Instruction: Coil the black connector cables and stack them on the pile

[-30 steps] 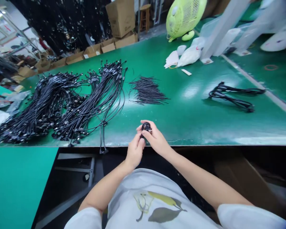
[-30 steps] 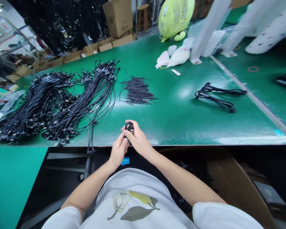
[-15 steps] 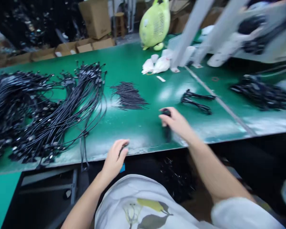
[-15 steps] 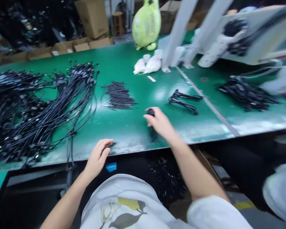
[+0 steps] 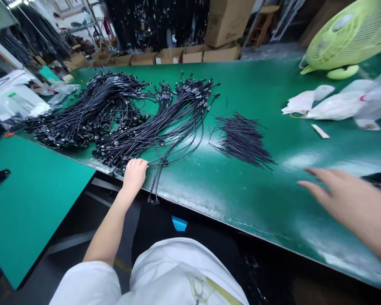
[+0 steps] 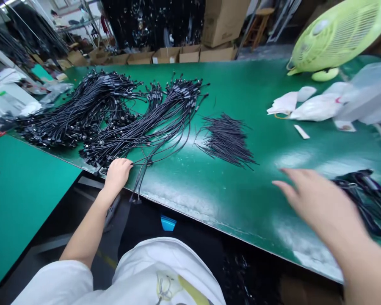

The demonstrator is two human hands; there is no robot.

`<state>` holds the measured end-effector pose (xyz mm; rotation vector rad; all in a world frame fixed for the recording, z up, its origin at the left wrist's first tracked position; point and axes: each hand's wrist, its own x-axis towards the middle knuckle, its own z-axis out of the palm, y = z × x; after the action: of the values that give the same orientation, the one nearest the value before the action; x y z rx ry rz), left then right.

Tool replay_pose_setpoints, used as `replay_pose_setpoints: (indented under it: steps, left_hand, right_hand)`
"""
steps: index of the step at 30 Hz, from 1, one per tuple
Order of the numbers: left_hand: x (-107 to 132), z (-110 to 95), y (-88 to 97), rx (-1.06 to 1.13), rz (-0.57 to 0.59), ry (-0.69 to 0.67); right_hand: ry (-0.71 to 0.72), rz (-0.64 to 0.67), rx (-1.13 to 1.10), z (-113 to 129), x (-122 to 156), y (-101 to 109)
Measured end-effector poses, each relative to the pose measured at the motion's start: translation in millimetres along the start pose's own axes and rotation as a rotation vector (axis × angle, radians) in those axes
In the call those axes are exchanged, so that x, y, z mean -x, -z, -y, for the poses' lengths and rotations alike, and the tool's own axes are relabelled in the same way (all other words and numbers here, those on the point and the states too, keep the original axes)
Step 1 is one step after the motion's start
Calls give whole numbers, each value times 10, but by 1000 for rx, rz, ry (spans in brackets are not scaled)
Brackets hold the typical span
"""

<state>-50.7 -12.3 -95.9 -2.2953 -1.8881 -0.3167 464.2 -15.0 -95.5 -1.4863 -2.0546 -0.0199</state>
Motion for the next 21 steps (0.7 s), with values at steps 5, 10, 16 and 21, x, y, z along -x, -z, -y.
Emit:
replay_pose_setpoints:
  steps: [5,10,16,21]
  left_hand:
    - [30,-372,429,161,-117,-311]
    - [39,-463,568,83,-161,-321]
    - [244,28,419,109,-171,-13]
    - [369,146,517,464,-132,236]
  right_hand:
    - [177,254,-66,1373,-526,-553]
    - [392,334,89,2096,-1214,-968]
    - [353,252,129,1893,-1869,-826]
    - [221,119,150,1719,-2397,-547]
